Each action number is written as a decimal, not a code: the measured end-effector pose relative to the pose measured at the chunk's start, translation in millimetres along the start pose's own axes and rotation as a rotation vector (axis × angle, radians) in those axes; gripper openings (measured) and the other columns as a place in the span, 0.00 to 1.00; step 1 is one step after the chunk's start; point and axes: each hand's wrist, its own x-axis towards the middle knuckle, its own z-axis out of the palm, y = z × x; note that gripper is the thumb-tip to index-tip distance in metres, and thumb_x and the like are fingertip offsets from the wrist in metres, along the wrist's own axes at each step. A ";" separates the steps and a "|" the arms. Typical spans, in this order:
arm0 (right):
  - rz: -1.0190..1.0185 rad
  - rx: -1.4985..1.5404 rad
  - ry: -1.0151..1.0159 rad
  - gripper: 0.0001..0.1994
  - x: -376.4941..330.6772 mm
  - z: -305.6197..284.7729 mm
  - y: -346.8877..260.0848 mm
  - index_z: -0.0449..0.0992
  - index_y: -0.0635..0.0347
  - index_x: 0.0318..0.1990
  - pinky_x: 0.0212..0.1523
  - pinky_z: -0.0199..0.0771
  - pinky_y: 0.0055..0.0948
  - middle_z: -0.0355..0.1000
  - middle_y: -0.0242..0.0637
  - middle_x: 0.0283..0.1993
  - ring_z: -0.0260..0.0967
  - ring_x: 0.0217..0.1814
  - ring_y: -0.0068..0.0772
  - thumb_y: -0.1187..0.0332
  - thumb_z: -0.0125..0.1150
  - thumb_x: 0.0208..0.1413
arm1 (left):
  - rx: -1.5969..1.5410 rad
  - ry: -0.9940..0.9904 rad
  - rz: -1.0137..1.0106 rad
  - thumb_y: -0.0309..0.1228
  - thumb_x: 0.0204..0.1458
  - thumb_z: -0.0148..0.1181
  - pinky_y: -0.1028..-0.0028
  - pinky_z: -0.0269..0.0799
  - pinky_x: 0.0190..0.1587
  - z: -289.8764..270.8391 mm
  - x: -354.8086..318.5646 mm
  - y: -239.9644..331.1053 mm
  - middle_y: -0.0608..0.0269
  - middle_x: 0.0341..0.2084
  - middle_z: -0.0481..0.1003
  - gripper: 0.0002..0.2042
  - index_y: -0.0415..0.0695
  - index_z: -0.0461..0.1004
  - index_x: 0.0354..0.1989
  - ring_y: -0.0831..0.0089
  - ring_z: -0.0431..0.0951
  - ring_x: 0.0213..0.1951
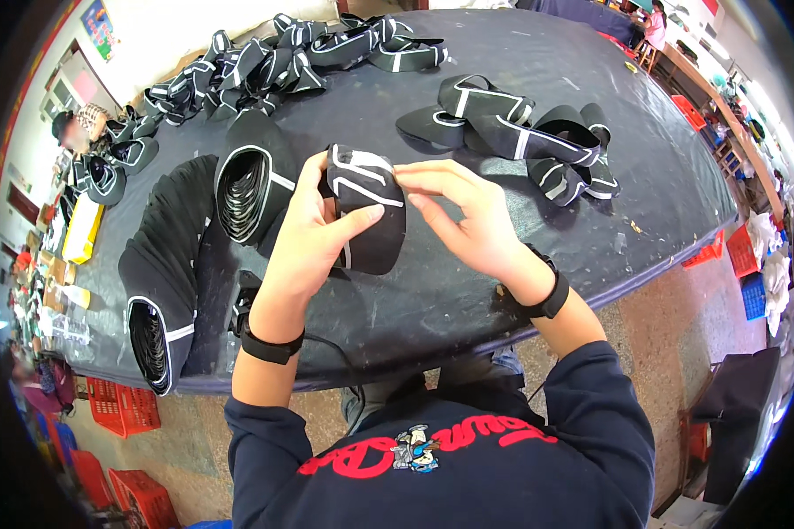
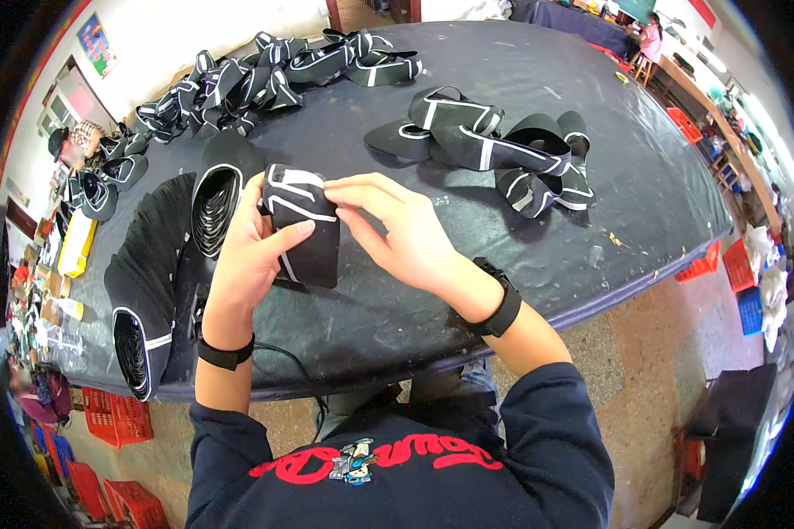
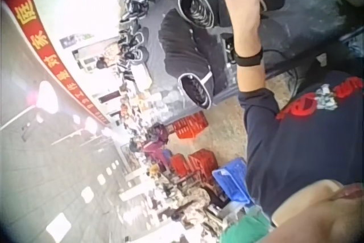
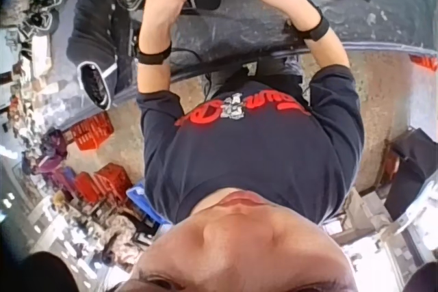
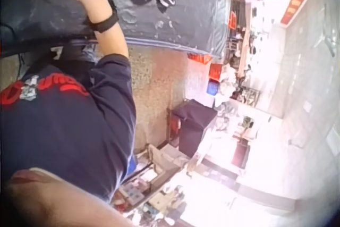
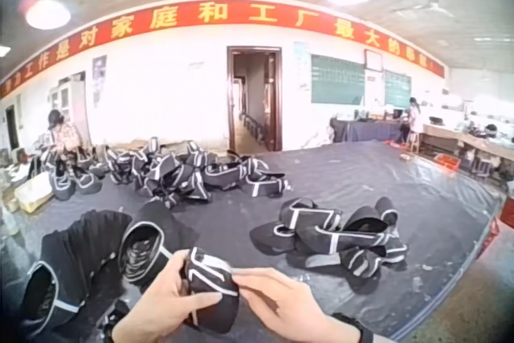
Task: Peeling the adhesive backing from white strips and applying them to black shoe components on a work table.
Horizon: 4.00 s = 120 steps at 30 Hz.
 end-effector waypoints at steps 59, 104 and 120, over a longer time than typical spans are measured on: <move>0.257 0.117 -0.040 0.09 -2.5 1.5 -23.3 0.74 0.62 0.33 0.35 0.70 0.23 0.69 0.35 0.34 0.68 0.34 0.27 0.75 0.68 0.43 | 0.000 0.318 0.252 0.19 0.53 0.56 0.82 0.69 0.38 22.9 -11.3 -7.8 0.61 0.32 0.76 0.05 0.35 0.73 0.38 0.81 0.75 0.32; -0.489 -0.576 0.097 0.14 3.2 31.7 -30.0 0.73 0.69 0.30 0.29 0.74 0.24 0.68 0.39 0.29 0.70 0.32 0.33 0.73 0.58 0.31 | 0.045 0.550 0.266 0.25 0.53 0.60 0.85 0.65 0.26 21.1 0.5 -17.9 0.66 0.22 0.75 0.06 0.33 0.76 0.31 0.86 0.71 0.24; -0.493 -0.737 0.020 0.16 -8.7 40.8 -22.2 0.76 0.73 0.31 0.38 0.78 0.28 0.71 0.49 0.38 0.71 0.42 0.42 0.73 0.56 0.29 | -0.119 0.518 0.172 0.26 0.55 0.57 0.86 0.63 0.22 21.9 4.0 -17.2 0.67 0.22 0.74 0.05 0.35 0.73 0.34 0.86 0.70 0.21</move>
